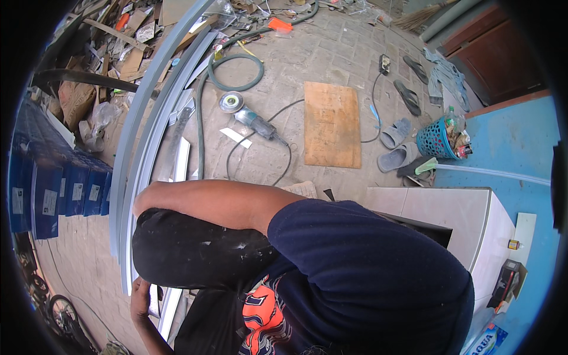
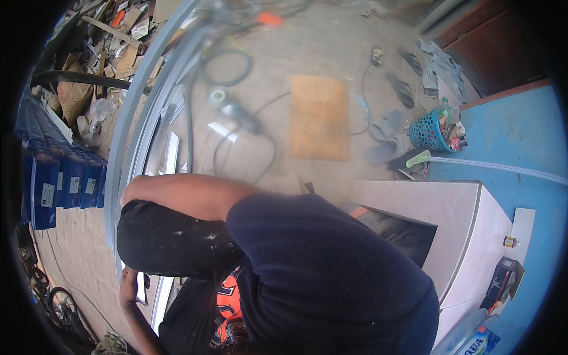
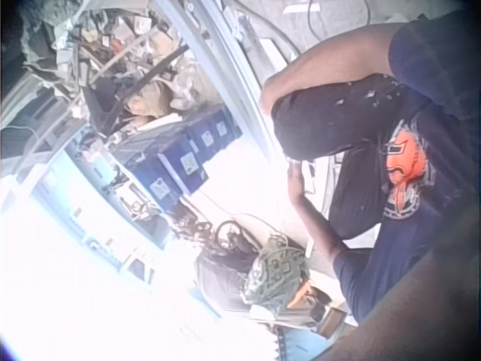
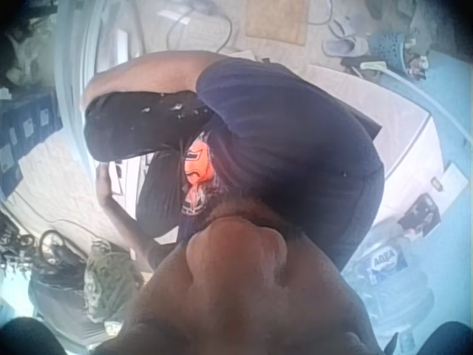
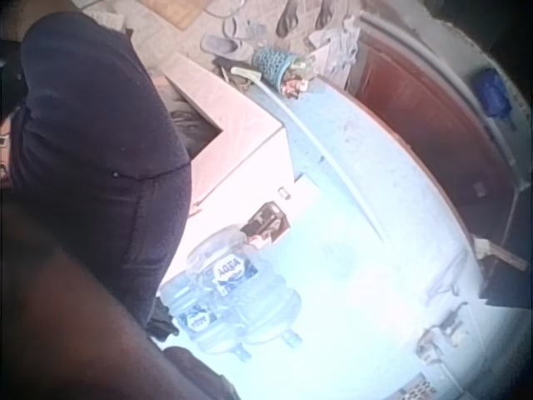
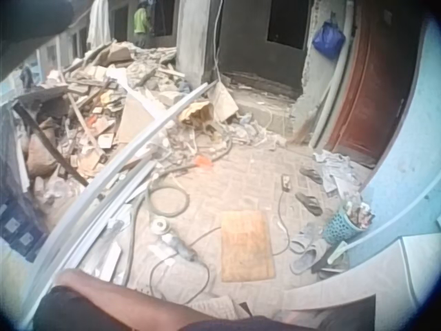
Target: The person sits on the floor and uses an angle grinder to cut white metal profiles. They measure the pieces with a ruler, mark them, and cut them to size, then inspect the cut edges.
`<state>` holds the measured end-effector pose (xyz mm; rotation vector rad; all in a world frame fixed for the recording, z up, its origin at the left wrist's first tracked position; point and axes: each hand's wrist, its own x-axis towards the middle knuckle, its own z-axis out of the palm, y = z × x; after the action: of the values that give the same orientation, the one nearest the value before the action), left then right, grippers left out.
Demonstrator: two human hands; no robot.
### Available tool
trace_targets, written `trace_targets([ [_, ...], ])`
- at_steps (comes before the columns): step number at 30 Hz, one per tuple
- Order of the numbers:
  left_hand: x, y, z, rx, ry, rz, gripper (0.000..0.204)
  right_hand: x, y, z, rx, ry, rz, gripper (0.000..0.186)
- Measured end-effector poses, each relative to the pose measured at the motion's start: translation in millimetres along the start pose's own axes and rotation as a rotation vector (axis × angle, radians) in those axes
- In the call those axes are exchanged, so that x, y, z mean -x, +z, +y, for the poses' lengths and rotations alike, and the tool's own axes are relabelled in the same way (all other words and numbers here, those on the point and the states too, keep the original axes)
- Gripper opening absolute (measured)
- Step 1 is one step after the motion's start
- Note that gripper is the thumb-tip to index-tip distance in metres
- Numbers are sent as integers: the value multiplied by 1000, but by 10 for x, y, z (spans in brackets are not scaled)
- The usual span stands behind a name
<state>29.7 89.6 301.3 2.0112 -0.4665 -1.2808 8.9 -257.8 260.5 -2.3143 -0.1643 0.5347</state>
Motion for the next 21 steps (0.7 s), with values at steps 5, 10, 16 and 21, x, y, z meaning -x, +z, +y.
trace_targets([
  [5, 34, -65, -30, 45, -3, 73, 46, 45, -54, 73, -29, -16, -8, 54],
  [10, -10, -192, -141, 17, -84, 180, 49, 109, -63, 95, -33, 3, 40, 51],
  [16, -30, -232, -233, 1, -28, 411, 61, 51, -104, 248, -83, 21, 36, 48],
  [21, 49, -228, -157, 37, -53, 500, 66, 51, -164, 426, -90, 55, -12, 54],
])
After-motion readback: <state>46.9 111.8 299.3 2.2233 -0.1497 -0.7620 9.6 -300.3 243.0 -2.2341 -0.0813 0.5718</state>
